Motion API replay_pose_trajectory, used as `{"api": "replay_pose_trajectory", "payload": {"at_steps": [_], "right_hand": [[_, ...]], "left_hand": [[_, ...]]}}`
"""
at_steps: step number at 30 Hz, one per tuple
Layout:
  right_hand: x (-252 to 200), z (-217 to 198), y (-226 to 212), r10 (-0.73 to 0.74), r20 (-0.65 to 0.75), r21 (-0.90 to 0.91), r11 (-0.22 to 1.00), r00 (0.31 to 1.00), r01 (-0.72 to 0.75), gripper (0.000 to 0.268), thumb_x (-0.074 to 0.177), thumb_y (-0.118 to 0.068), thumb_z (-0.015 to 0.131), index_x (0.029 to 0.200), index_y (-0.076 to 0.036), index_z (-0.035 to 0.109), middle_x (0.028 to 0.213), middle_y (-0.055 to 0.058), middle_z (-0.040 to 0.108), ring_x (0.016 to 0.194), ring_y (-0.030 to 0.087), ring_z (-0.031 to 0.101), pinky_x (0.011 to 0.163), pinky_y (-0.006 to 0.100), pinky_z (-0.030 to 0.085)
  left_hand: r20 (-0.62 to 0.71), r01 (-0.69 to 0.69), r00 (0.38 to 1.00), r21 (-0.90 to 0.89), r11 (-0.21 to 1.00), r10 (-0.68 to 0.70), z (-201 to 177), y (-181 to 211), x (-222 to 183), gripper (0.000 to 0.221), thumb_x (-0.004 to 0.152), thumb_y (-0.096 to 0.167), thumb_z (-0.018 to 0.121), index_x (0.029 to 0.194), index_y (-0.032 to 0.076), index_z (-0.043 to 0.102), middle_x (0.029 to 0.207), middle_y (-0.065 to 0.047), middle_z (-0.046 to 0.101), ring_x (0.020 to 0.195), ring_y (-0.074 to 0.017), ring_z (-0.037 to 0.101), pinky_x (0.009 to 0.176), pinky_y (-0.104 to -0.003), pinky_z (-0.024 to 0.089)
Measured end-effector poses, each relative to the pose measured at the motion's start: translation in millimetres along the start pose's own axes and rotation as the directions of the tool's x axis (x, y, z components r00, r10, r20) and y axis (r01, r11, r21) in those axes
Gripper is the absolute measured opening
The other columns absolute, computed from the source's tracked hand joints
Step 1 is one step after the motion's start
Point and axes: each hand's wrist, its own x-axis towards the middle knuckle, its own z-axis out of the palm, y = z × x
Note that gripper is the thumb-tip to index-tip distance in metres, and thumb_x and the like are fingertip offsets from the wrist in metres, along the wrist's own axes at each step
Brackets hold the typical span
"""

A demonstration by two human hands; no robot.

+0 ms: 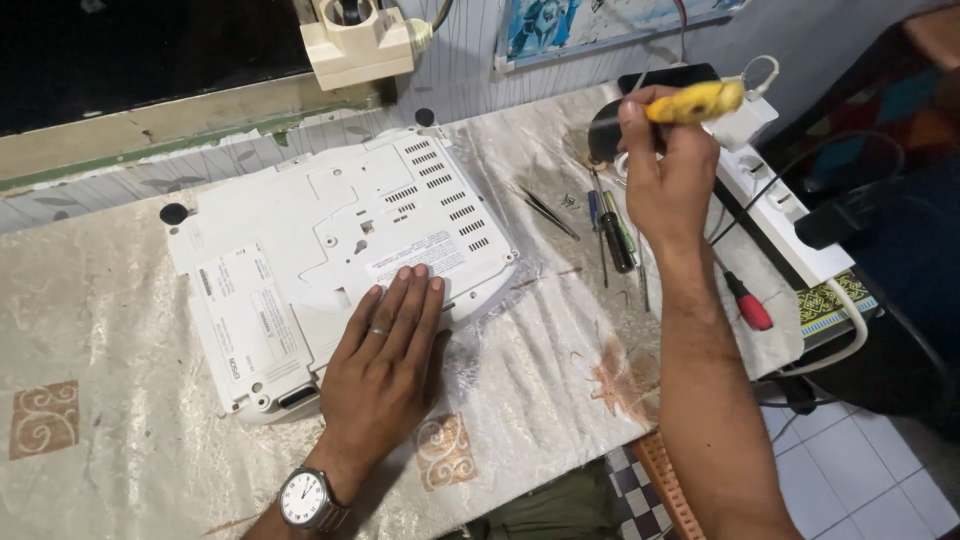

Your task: The person is working on the bottom casing of a projector, using a screwdriver to manage the fasteners.

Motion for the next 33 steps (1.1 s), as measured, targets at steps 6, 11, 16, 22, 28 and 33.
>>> {"api": "replay_pose_trajectory", "payload": {"at_steps": [6, 11, 16, 22, 28, 33], "right_hand": [[-1.7, 5.7, 32.2, -0.195, 0.014, -0.215, 0.957, 0.981, 0.194, 0.029, 0.115, -0.022, 0.054, 0.113, 0.004, 0.065, 0.078, 0.009, 0.067, 0.065, 0.022, 0.063, 0.058, 0.039, 0.05], [-4.3, 9.2, 42.3, -0.129, 0.06, -0.275, 0.951, 0.99, 0.141, 0.032, 0.114, -0.023, 0.054, 0.108, 0.006, 0.066, 0.075, 0.01, 0.065, 0.063, 0.025, 0.061, 0.056, 0.043, 0.046], [-5.2, 10.8, 38.3, -0.081, 0.077, -0.277, 0.956, 0.994, 0.099, 0.031, 0.114, -0.024, 0.055, 0.105, 0.005, 0.064, 0.073, 0.007, 0.063, 0.059, 0.022, 0.059, 0.052, 0.041, 0.045], [-6.6, 8.1, 31.0, -0.119, 0.01, -0.21, 0.97, 0.993, 0.119, 0.028, 0.114, -0.024, 0.054, 0.112, 0.002, 0.065, 0.072, 0.005, 0.065, 0.059, 0.02, 0.062, 0.062, 0.041, 0.05], [-8.2, 7.3, 25.2, -0.11, -0.026, -0.149, 0.983, 0.994, 0.105, 0.027, 0.114, -0.022, 0.056, 0.111, 0.003, 0.066, 0.072, 0.006, 0.064, 0.056, 0.017, 0.058, 0.051, 0.035, 0.048], [-10.1, 3.2, 19.2, -0.173, -0.06, -0.118, 0.979, 0.983, 0.165, 0.029, 0.115, -0.02, 0.055, 0.106, 0.005, 0.066, 0.066, 0.007, 0.062, 0.057, 0.021, 0.062, 0.058, 0.037, 0.05]], "left_hand": [[-0.072, 0.01, 0.997, -0.031, 0.999, -0.012, -2.4, 0.4, 4.0, 0.049, 0.107, 0.025, 0.06, 0.147, 0.0, 0.051, 0.149, -0.017, 0.059, 0.14, -0.0267, 0.055, 0.119, -0.041, 0.042], [-0.081, 0.013, 0.997, -0.012, 1.0, -0.014, -0.8, 0.5, 3.8, 0.048, 0.107, 0.028, 0.061, 0.146, 0.001, 0.053, 0.148, -0.017, 0.061, 0.14, -0.0261, 0.056, 0.118, -0.041, 0.044], [-0.064, 0.021, 0.998, -0.017, 1.0, -0.022, -0.2, 0.3, 2.6, 0.05, 0.106, 0.028, 0.062, 0.148, 0.002, 0.052, 0.15, -0.016, 0.059, 0.141, -0.026, 0.056, 0.119, -0.041, 0.043], [-0.004, 0.024, 1.0, 0.019, 1.0, -0.024, 5.0, 0.0, -1.6, 0.057, 0.106, 0.033, 0.057, 0.153, 0.003, 0.045, 0.155, -0.016, 0.054, 0.145, -0.0255, 0.05, 0.122, -0.041, 0.039], [0.034, 0.074, 0.997, -0.102, 0.992, -0.071, -4.1, 2.7, 5.5, 0.053, 0.104, 0.036, 0.054, 0.147, 0.004, 0.052, 0.15, -0.016, 0.059, 0.142, -0.0272, 0.054, 0.121, -0.044, 0.037], [0.079, 0.159, 0.987, -0.353, 0.922, -0.14, -24.2, 10.2, 47.3, 0.04, 0.101, 0.024, 0.057, 0.133, 0.001, 0.064, 0.13, -0.02, 0.068, 0.126, -0.034, 0.063, 0.106, -0.047, 0.047]]}}
